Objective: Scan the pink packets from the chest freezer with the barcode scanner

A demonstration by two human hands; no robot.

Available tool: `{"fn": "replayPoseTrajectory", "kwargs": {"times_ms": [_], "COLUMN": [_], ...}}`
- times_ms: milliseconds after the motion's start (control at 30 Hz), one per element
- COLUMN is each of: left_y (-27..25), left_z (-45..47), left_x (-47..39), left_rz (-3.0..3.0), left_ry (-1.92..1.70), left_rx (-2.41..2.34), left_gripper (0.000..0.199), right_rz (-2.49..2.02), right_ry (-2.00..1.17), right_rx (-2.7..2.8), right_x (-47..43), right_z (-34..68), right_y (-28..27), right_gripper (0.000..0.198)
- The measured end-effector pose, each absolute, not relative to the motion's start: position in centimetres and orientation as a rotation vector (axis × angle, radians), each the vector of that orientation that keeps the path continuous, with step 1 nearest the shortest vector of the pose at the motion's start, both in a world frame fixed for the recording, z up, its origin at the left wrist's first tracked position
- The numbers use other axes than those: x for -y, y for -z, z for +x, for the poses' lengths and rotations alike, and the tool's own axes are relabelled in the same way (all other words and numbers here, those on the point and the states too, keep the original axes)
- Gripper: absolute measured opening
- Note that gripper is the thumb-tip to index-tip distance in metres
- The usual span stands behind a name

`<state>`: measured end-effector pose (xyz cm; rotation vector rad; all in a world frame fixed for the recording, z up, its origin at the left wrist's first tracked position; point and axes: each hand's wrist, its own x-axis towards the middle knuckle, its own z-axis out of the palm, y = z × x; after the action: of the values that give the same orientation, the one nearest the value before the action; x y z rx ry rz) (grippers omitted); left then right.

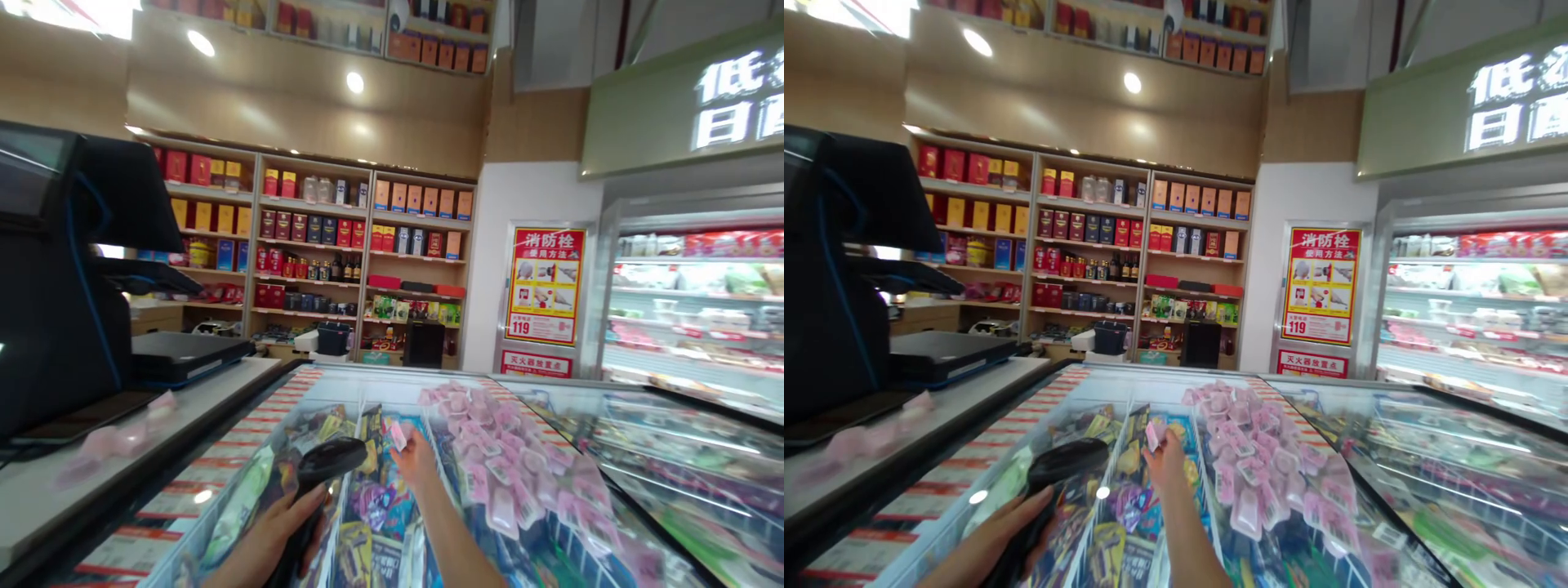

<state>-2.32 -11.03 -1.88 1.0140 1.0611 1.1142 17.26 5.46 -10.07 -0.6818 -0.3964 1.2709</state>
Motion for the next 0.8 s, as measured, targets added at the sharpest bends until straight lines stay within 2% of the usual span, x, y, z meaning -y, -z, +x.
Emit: {"fn": "replayPoseTrajectory", "kwargs": {"times_ms": [533, 800], "left_y": [1.4, -0.4], "left_z": [-2.3, -4.0], "left_x": [9.3, 5.5], "left_rz": [1.258, 1.246], "left_ry": [-0.996, -1.22], "left_rx": [-1.041, -1.147], "left_gripper": [0.039, 0.038], "right_rz": [-0.489, -0.58], "right_ry": [-1.171, -1.14], "right_rx": [0.434, 0.53], "right_x": [-5.6, -5.2], "right_z": [16.9, 18.8], "right_y": [9.0, 8.8], "right_gripper": [0.004, 0.014]}}
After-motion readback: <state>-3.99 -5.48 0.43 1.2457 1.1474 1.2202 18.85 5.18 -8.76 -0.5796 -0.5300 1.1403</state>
